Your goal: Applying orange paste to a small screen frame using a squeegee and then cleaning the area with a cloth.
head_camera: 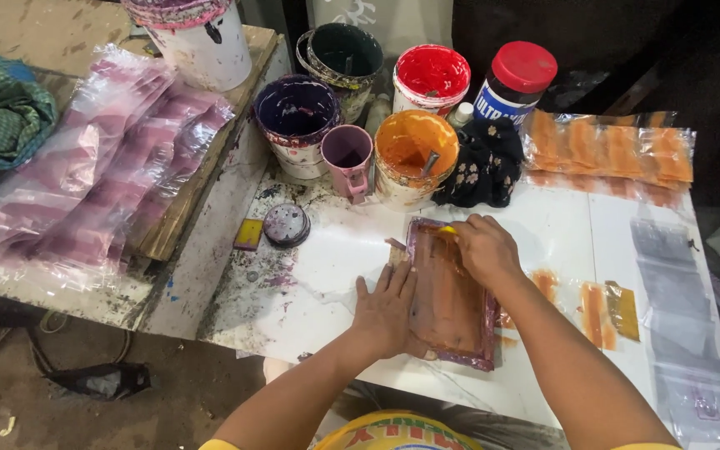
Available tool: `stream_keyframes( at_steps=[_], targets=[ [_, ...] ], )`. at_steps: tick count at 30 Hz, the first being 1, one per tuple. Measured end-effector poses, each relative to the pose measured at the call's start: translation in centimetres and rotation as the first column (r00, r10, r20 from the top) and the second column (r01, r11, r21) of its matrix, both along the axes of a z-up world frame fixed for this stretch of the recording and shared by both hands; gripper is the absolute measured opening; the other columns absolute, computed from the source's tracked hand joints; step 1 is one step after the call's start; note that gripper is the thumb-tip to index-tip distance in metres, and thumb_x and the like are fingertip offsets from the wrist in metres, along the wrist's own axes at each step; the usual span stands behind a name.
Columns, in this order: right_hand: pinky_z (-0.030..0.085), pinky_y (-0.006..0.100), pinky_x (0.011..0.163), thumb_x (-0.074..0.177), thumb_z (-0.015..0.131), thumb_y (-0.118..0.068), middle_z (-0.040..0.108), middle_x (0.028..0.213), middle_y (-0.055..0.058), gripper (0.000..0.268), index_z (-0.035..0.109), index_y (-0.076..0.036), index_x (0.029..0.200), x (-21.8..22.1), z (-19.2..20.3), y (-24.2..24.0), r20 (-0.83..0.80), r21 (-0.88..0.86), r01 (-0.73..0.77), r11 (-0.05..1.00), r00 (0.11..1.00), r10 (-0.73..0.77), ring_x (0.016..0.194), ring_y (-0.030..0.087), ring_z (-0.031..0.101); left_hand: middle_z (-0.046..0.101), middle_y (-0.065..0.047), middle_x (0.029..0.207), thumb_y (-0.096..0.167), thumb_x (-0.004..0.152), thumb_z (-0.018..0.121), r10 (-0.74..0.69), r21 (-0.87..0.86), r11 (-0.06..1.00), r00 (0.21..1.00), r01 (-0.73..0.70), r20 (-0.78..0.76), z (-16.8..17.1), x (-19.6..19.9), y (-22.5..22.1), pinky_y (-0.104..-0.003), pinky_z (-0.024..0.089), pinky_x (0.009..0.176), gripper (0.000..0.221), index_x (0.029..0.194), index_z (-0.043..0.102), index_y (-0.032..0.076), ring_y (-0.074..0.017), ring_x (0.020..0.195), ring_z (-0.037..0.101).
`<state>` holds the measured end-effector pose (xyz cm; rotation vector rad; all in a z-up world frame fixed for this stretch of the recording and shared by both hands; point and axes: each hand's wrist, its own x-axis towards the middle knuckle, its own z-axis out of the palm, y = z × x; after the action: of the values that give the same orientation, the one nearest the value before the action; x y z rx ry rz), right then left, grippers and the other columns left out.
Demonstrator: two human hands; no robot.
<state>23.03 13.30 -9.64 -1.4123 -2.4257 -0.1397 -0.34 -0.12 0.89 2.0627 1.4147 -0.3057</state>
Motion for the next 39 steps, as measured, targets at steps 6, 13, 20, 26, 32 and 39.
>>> stream_keyframes(
  at_steps=[6, 13, 20, 26, 32, 39],
  targets=[
    [0.051, 0.036, 0.079, 0.101, 0.057, -0.028, 0.056, 0.089, 0.003, 0.017, 0.071, -0.019, 0.098, 0.4, -2.5, -0.7, 0.026, 0.047, -0.095, 0.994, 0.995, 0.094, 0.09, 0.028, 0.058, 0.004, -0.014, 0.173, 0.061, 0.078, 0.073, 0.006, 0.025, 1.0, 1.0, -0.006, -0.006, -0.4, 0.0, 0.0, -0.072, 0.018, 0.116, 0.119, 0.164, 0.012, 0.006, -0.0376, 0.157, 0.01],
    [0.054, 0.041, 0.078, 0.104, 0.041, -0.035, 0.055, 0.087, 0.002, 0.029, 0.068, -0.024, 0.099, -0.5, -0.6, -8.7, -0.072, -0.071, -0.315, 0.946, 0.948, 0.31, 0.086, 0.031, 0.059, 0.005, -0.013, 0.174, 0.066, 0.075, 0.071, 0.003, 0.029, 1.0, 1.0, -0.002, -0.026, -1.1, 0.3, 0.1, -0.072, 0.019, 0.116, 0.123, 0.164, 0.009, 0.008, -0.0371, 0.157, 0.01],
    [0.051, 0.032, 0.07, 0.108, 0.041, -0.033, 0.048, 0.081, -0.003, 0.031, 0.065, -0.022, 0.091, 0.1, 2.4, -13.4, -0.127, -0.257, -0.496, 0.83, 0.868, 0.48, 0.08, 0.023, 0.055, 0.003, -0.013, 0.174, 0.063, 0.076, 0.071, 0.002, 0.003, 1.0, 1.0, -0.002, -0.028, -0.3, 0.1, 0.1, -0.073, 0.018, 0.116, 0.121, 0.165, 0.01, 0.007, -0.0364, 0.158, 0.008],
    [0.054, 0.038, 0.072, 0.104, 0.049, -0.038, 0.058, 0.082, 0.001, 0.03, 0.065, -0.02, 0.086, 3.3, 2.5, -10.7, -0.085, -0.412, -0.475, 0.778, 0.87, 0.486, 0.083, 0.029, 0.06, 0.002, -0.014, 0.174, 0.066, 0.075, 0.07, -0.007, 0.013, 1.0, 1.0, 0.007, -0.017, 0.1, -0.1, 0.2, -0.073, 0.017, 0.117, 0.123, 0.164, 0.01, 0.006, -0.0364, 0.158, 0.008],
    [0.056, 0.038, 0.088, 0.097, 0.061, -0.029, 0.07, 0.094, 0.003, 0.017, 0.074, -0.018, 0.096, 3.3, 1.6, -6.4, -0.07, -0.335, -0.072, 0.94, 0.996, 0.051, 0.099, 0.028, 0.068, 0.002, -0.015, 0.174, 0.065, 0.078, 0.069, -0.017, 0.01, 1.0, 1.0, 0.017, -0.02, -0.4, -0.1, 0.0, -0.073, 0.017, 0.117, 0.12, 0.164, 0.009, 0.006, -0.0368, 0.158, 0.007],
    [0.054, 0.035, 0.088, 0.092, 0.067, -0.034, 0.062, 0.095, 0.001, 0.014, 0.069, -0.02, 0.093, 1.0, -3.2, -3.1, -0.03, -0.057, 0.029, 0.998, 0.999, -0.031, 0.1, 0.026, 0.063, 0.002, -0.015, 0.173, 0.062, 0.08, 0.07, -0.006, 0.006, 1.0, 1.0, 0.006, 0.004, -0.1, -0.2, -0.1, -0.073, 0.016, 0.117, 0.118, 0.164, 0.01, 0.006, -0.0376, 0.158, 0.007]
  ],
)
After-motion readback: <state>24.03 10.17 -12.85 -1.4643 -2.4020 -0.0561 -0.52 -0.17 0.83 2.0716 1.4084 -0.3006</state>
